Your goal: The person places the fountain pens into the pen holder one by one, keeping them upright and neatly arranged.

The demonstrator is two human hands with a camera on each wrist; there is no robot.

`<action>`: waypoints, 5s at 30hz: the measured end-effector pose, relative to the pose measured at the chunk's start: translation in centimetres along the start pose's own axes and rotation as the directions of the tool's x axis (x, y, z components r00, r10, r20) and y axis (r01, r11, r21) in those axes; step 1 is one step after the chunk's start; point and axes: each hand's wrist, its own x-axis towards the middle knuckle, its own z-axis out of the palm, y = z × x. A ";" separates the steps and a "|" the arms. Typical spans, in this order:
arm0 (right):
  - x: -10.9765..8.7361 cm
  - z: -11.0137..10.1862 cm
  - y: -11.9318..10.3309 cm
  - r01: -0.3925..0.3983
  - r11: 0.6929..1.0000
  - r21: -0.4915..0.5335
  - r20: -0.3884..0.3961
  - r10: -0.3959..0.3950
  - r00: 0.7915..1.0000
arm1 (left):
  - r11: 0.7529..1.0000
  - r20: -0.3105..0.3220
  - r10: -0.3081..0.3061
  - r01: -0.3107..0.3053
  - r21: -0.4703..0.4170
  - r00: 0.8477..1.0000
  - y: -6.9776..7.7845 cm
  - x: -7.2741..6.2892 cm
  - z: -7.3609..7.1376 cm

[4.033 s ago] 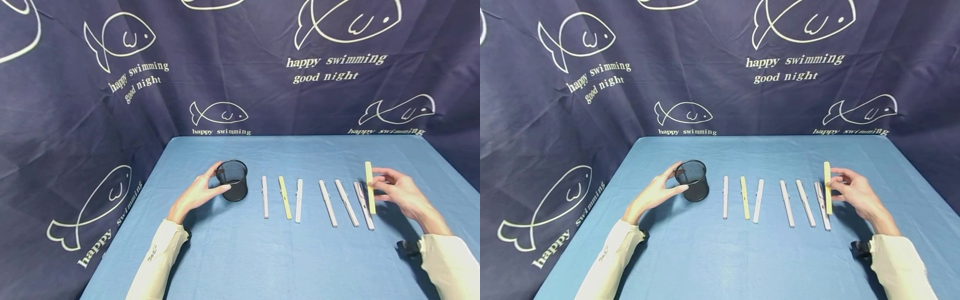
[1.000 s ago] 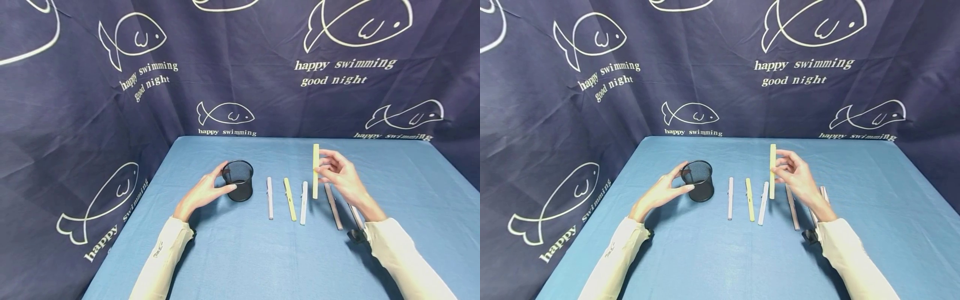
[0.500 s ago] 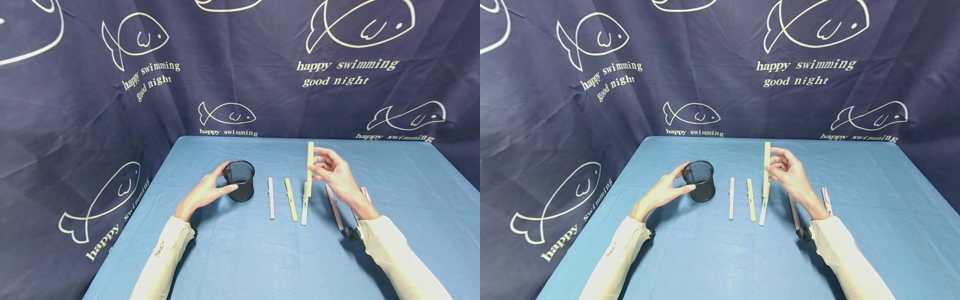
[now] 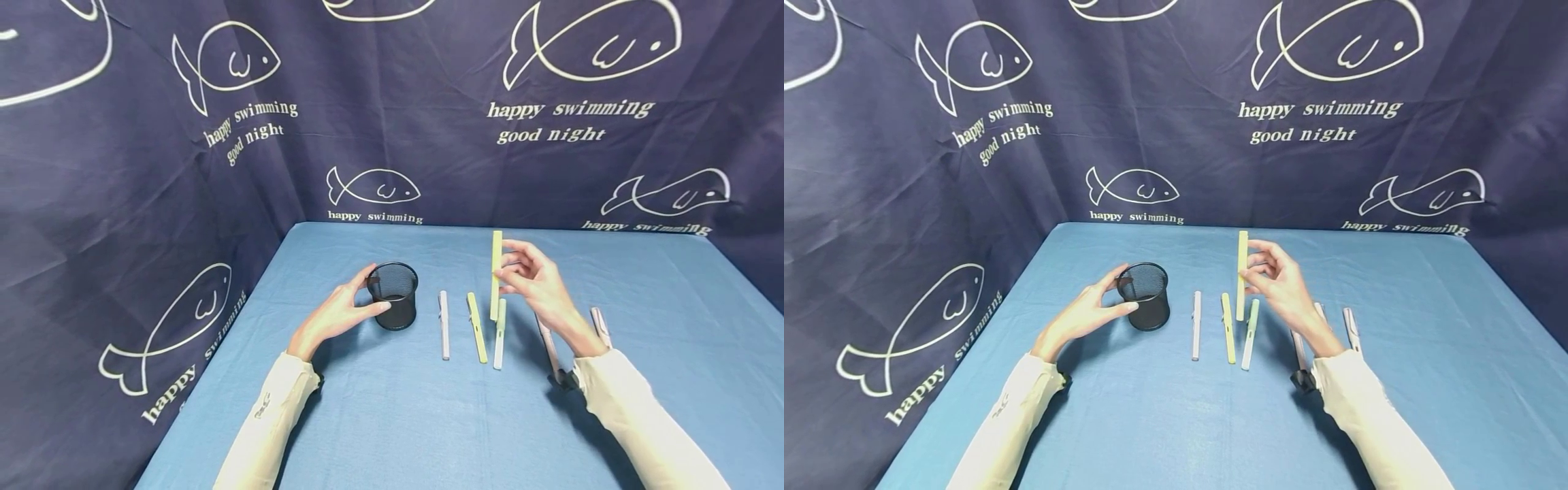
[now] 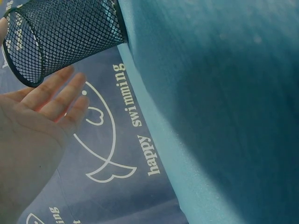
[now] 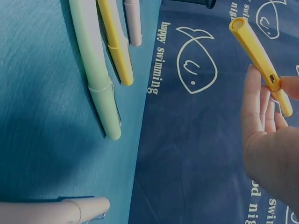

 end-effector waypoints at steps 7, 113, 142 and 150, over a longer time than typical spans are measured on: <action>0.2 0.4 0.3 0.003 1.000 0.010 0.013 -0.003 1.000 | 1.000 0.003 0.000 0.000 0.004 1.000 -0.1 0.0 0.1; 3.6 8.4 1.8 0.094 0.994 0.057 0.036 -0.096 0.995 | 1.000 -0.021 -0.009 0.010 0.024 1.000 0.1 0.0 0.2; 4.7 10.1 1.7 0.092 0.991 0.097 0.030 -0.095 0.995 | 1.000 -0.017 -0.008 0.009 0.029 1.000 0.1 0.0 0.1; 4.9 10.3 1.8 0.096 0.990 0.100 0.029 -0.100 0.995 | 0.999 -0.015 -0.007 0.008 0.033 1.000 0.1 -0.1 0.2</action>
